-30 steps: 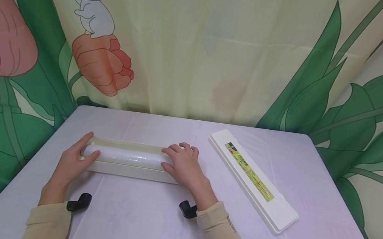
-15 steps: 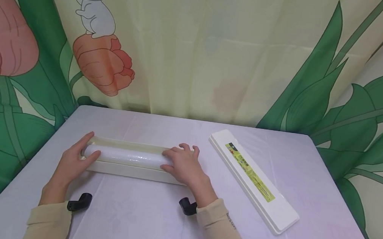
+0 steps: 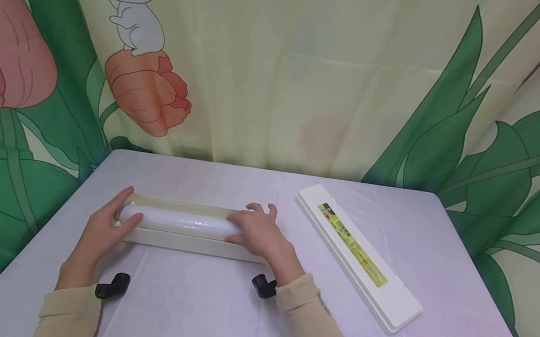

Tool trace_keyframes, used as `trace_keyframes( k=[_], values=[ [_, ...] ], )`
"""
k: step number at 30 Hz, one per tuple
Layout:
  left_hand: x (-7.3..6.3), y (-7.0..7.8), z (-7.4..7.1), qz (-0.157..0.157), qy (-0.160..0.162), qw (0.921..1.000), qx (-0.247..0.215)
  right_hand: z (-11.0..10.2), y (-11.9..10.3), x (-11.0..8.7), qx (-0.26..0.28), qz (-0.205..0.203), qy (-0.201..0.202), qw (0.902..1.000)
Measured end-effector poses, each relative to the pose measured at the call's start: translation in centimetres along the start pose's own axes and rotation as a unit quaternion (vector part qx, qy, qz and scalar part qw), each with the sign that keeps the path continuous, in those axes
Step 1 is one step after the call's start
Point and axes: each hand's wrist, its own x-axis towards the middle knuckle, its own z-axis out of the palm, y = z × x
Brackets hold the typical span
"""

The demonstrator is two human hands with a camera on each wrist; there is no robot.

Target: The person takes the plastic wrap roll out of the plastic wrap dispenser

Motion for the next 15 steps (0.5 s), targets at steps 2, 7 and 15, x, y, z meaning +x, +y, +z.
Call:
trace_keyframes(
  k=[2,7,15],
  values=[
    [0.0,-0.05,0.01,0.004,0.001,1.0,0.0,0.0,0.03,-0.06,0.001,-0.009,0.004,1.0],
    [-0.05,-0.24,0.03,0.012,0.005,0.9999,-0.002,-0.13,0.1,-0.08,-0.012,-0.054,0.029,0.998],
    [0.02,-0.17,0.01,0.01,0.005,0.9999,-0.003,-0.69,0.02,-0.2,-0.042,-0.11,0.07,0.9906]
  ],
)
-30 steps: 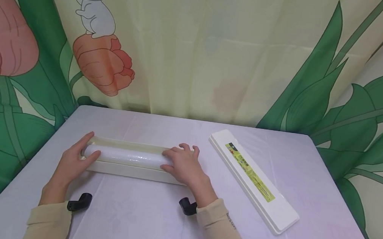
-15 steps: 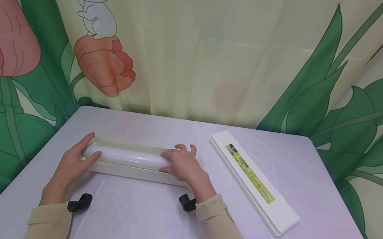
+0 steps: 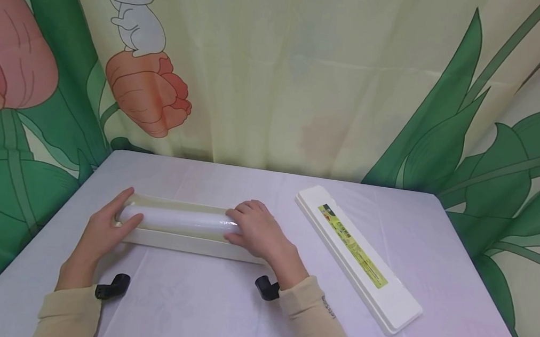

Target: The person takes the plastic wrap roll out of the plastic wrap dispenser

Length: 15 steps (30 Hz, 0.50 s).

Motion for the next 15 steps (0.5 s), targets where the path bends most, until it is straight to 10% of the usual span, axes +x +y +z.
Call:
trace_keyframes(
  k=[15],
  values=[
    [-0.2,-0.5,0.0,0.034,0.016,0.999,-0.023,-1.0,0.1,-1.6,-0.055,-0.012,0.043,0.9975]
  ],
)
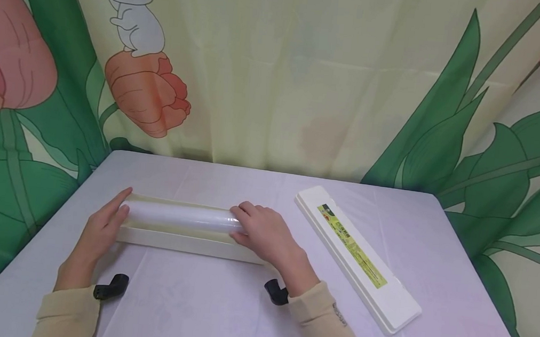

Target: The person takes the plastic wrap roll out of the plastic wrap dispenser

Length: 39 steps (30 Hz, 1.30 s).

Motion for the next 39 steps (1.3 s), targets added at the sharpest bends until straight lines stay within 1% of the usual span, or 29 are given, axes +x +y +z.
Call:
trace_keyframes(
  k=[7,12,16,22,26,28,35,39],
  values=[
    [-0.1,0.0,0.0,-0.001,0.005,1.0,-0.007,-0.3,0.3,-0.9,-0.03,-0.031,0.053,0.9977],
    [-0.1,0.1,0.0,-0.004,0.003,0.9999,-0.016,-0.4,0.7,-1.5,-0.031,-0.051,0.091,0.9941],
    [0.0,0.1,0.0,-0.009,0.001,0.9998,-0.016,-0.5,1.0,-1.8,-0.035,-0.067,0.114,0.9906],
    [0.1,0.2,0.0,-0.012,-0.001,0.9999,-0.011,-1.1,1.0,-2.1,-0.069,-0.078,0.141,0.9844],
    [0.1,0.2,0.0,-0.01,0.001,0.9999,-0.008,-1.3,1.1,-2.3,-0.09,-0.076,0.155,0.9808],
    [0.1,0.2,0.0,-0.011,0.0,0.9999,-0.007,-1.5,1.1,-2.5,-0.092,-0.069,0.16,0.9805],
    [0.1,0.3,0.0,-0.019,-0.005,0.9998,-0.002,-1.9,1.4,-3.5,-0.077,-0.037,0.147,0.9855],
    [0.1,0.3,0.0,-0.018,-0.004,0.9998,0.001,-2.0,1.8,-4.2,-0.077,-0.026,0.15,0.9853]
  ],
)
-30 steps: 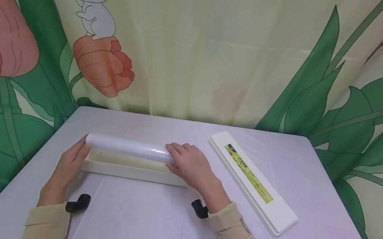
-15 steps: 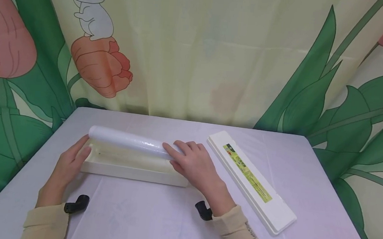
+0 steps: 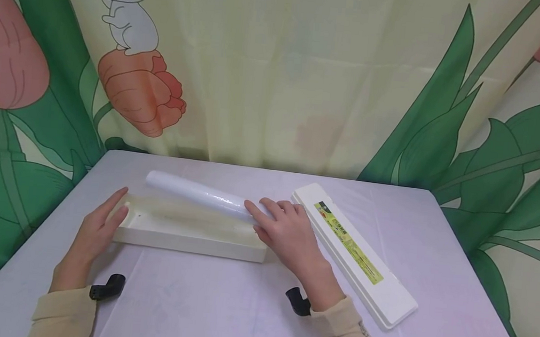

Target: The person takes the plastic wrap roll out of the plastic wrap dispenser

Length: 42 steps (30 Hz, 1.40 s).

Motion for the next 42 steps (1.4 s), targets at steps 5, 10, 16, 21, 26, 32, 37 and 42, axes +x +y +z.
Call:
trace_keyframes(
  k=[5,10,16,21,26,32,37,42],
  values=[
    [0.0,-0.1,0.0,0.0,-0.001,1.0,0.001,0.0,0.6,-0.7,-0.006,-0.005,0.021,0.9997],
    [0.1,-0.2,0.0,0.003,0.0,1.0,0.001,0.2,1.0,-1.5,-0.005,0.0,0.026,0.9997],
    [0.1,-0.3,0.2,0.008,0.004,1.0,0.004,0.0,1.3,-2.4,0.001,0.022,0.016,0.9996],
    [0.1,-0.5,0.2,0.02,0.009,0.9998,0.002,-0.2,1.6,-3.4,-0.002,0.044,0.019,0.9989],
    [0.1,-0.7,0.3,0.024,0.012,0.9996,-0.002,-0.5,1.9,-4.2,-0.006,0.062,0.022,0.9978],
    [0.0,-0.9,0.3,0.027,0.018,0.9995,-0.001,-0.9,2.2,-4.8,-0.013,0.081,0.032,0.9962],
    [0.0,-1.0,0.2,0.034,0.023,0.9992,-0.001,-1.4,2.7,-5.4,-0.021,0.099,0.045,0.9939],
    [0.2,-0.9,0.3,0.033,0.02,0.9993,-0.002,-1.7,3.0,-6.5,-0.025,0.114,0.053,0.9918]
  ],
)
